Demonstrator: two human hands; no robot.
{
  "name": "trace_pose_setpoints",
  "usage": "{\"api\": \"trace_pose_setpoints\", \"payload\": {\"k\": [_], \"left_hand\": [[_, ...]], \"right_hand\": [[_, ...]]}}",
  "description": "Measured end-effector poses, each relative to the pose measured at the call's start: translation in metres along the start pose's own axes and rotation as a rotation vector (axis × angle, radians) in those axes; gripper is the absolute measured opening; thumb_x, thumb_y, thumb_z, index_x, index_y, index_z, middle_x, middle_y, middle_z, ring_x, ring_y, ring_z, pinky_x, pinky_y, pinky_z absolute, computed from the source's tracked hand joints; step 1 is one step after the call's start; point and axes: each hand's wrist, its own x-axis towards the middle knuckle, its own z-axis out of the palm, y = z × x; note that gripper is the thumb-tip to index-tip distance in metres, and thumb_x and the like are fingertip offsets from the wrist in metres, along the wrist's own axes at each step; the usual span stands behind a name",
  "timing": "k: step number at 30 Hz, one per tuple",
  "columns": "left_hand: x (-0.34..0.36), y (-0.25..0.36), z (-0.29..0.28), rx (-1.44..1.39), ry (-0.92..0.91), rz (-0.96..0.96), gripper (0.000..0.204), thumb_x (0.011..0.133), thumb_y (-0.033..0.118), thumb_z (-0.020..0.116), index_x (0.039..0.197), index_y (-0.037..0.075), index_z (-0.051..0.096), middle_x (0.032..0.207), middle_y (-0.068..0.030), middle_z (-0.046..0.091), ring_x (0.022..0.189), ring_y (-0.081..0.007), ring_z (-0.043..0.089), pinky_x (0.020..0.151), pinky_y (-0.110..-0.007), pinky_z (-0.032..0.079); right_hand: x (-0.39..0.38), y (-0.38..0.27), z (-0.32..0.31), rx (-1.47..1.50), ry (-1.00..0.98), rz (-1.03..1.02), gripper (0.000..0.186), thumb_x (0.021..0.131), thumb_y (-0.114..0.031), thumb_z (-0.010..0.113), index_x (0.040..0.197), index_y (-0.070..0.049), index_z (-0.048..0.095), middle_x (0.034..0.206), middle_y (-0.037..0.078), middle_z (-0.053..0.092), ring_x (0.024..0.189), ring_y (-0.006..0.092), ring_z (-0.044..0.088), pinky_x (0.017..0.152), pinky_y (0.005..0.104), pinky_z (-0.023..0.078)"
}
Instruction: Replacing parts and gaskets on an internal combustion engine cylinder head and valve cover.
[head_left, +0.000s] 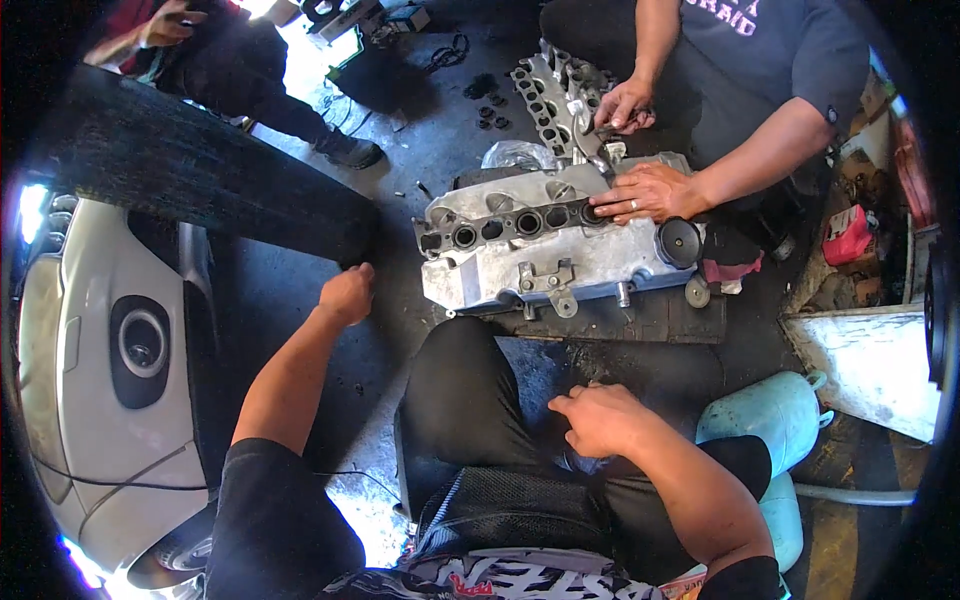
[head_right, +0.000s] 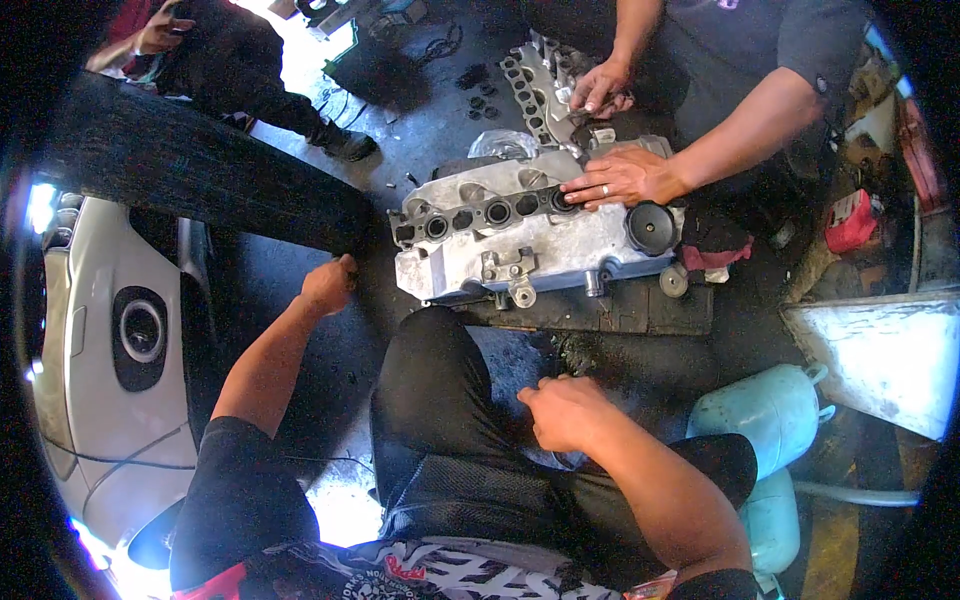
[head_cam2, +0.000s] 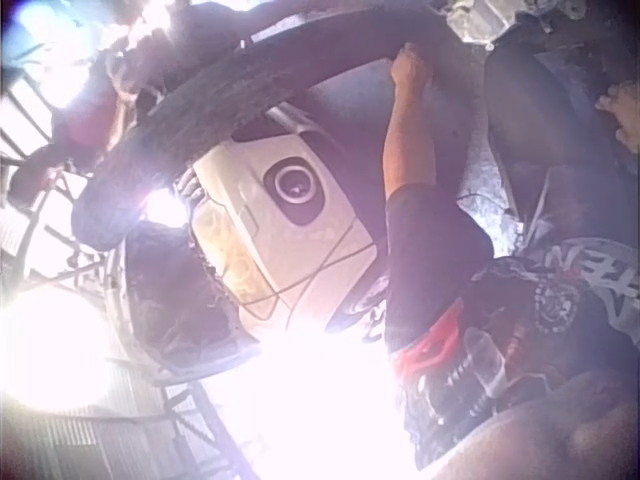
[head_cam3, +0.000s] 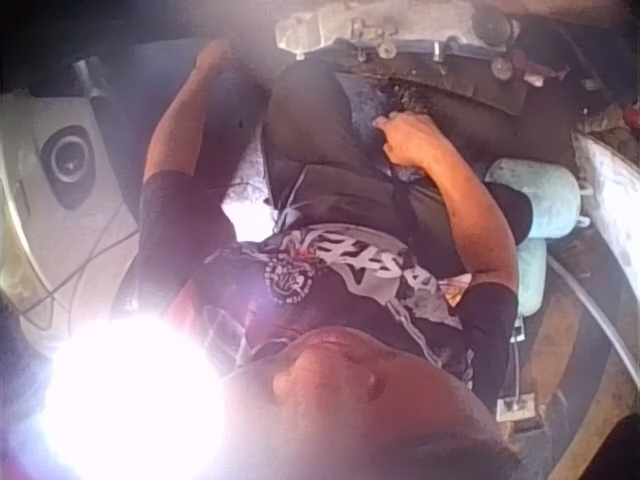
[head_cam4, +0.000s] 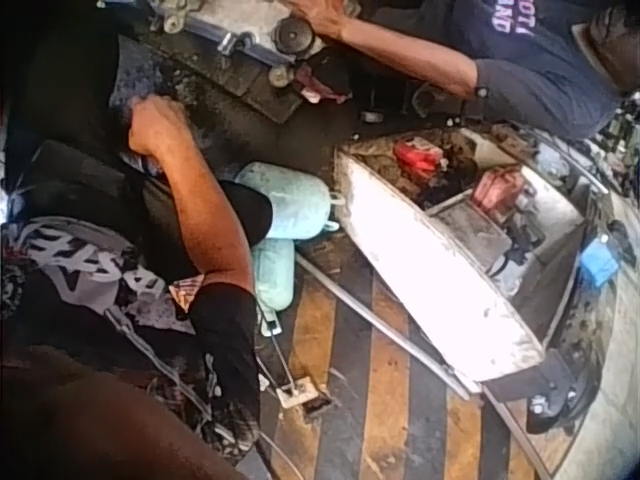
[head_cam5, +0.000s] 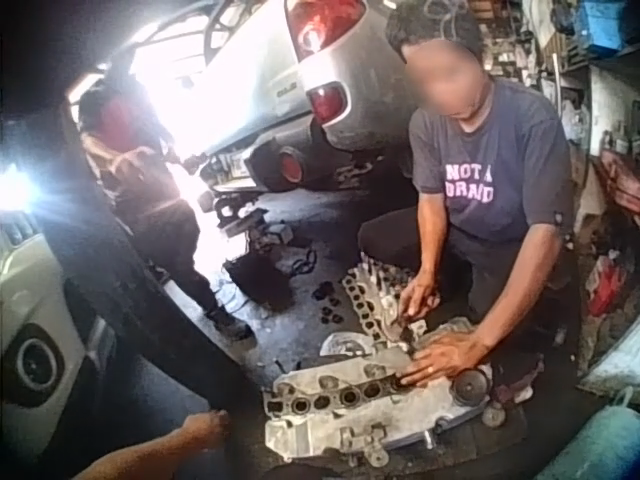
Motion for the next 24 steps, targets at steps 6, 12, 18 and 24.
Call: {"api": "trace_pose_setpoints", "payload": {"k": [6,12,18,24], "left_hand": [[0.009,0.035,-0.039,-0.312,0.366,0.081,0.016,0.094,0.023,0.069,0.105,0.01,0.069,0.109,-0.0108,0.068,0.105,-0.0354,0.067,0.095,-0.049,0.054],[0.037,0.071,-0.06,0.022,0.443,0.448,0.023,0.089,0.027,0.074,0.104,0.01,0.068,0.107,-0.0084,0.066,0.105,-0.0286,0.068,0.109,-0.05,0.044],[0.061,0.083,-0.06,0.179,0.387,0.493,0.028,0.09,0.03,0.073,0.108,0.01,0.065,0.106,-0.0089,0.065,0.105,-0.0275,0.069,0.117,-0.05,0.036],[0.069,0.077,-0.055,0.311,0.409,0.66,0.018,0.096,0.019,0.06,0.107,0.006,0.064,0.105,-0.0114,0.065,0.101,-0.0277,0.071,0.12,-0.055,0.032]], "right_hand": [[-0.002,-0.001,-0.003,0.001,0.006,-0.005,0.048,0.089,-0.02,0.064,0.135,-0.008,0.064,0.126,0.019,0.068,0.116,0.0385,0.066,0.099,0.0516,0.054],[-0.002,-0.002,-0.004,-0.013,0.015,-0.01,0.047,0.089,-0.02,0.065,0.134,-0.008,0.064,0.126,0.019,0.068,0.116,0.0386,0.066,0.099,0.0513,0.054],[-0.002,-0.001,0.0,-0.018,0.028,-0.014,0.046,0.089,-0.022,0.066,0.133,-0.008,0.064,0.125,0.019,0.068,0.115,0.0385,0.067,0.099,0.0513,0.055],[-0.002,-0.007,-0.008,-0.01,-0.089,0.045,0.058,0.089,-0.025,0.071,0.144,-0.01,0.059,0.136,0.018,0.064,0.127,0.038,0.061,0.107,0.05,0.05]]}}
